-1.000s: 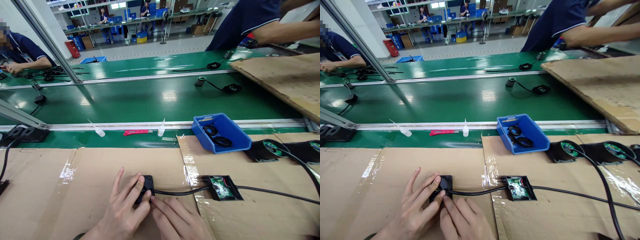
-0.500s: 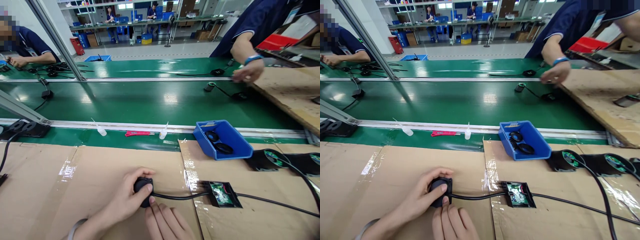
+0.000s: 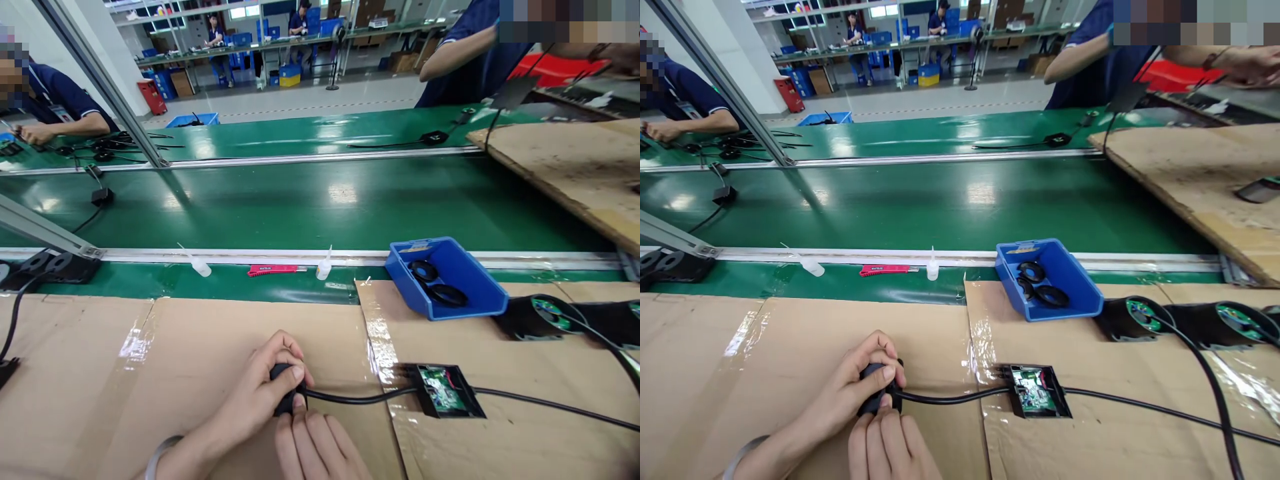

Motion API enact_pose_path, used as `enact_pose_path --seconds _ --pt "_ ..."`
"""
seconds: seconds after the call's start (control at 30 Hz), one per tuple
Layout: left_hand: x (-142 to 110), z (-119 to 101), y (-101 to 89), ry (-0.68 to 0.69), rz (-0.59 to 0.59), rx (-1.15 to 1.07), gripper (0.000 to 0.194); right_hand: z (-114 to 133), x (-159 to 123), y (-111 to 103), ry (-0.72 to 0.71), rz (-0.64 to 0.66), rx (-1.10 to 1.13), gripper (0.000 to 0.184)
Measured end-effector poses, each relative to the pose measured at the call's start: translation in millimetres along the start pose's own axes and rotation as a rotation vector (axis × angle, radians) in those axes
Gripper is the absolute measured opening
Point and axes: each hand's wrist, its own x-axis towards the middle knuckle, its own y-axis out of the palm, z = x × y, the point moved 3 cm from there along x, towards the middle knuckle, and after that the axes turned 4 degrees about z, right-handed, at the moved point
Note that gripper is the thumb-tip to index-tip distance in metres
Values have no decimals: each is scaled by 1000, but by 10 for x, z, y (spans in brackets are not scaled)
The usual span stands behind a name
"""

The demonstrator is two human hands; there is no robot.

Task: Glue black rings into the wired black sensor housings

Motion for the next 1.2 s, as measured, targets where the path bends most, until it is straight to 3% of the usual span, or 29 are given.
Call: enact_pose_path --seconds 0.23,0.43,0.7,0.9,1.07,1.13,1.2 --pt "75 51 -247 -91 100 -351 55 -99 -3 -73 -60 37 49 41" --pt "26 18 -215 4 225 -247 56 -60 -38 -78 -103 51 3 32" --pt "-12 2 -120 56 50 -101 42 37 -73 -29 -132 30 -12 27" --pt "47 30 -125 35 86 -172 49 58 -116 81 -39 -50 19 31" --pt "129 65 -238 8 35 -231 52 56 -160 102 -18 -33 30 34" --pt "123 58 -284 -1 147 -273 55 18 -157 70 -33 6 41 33" --pt "79 21 -303 42 348 -257 57 -26 -144 30 -74 69 53 27"
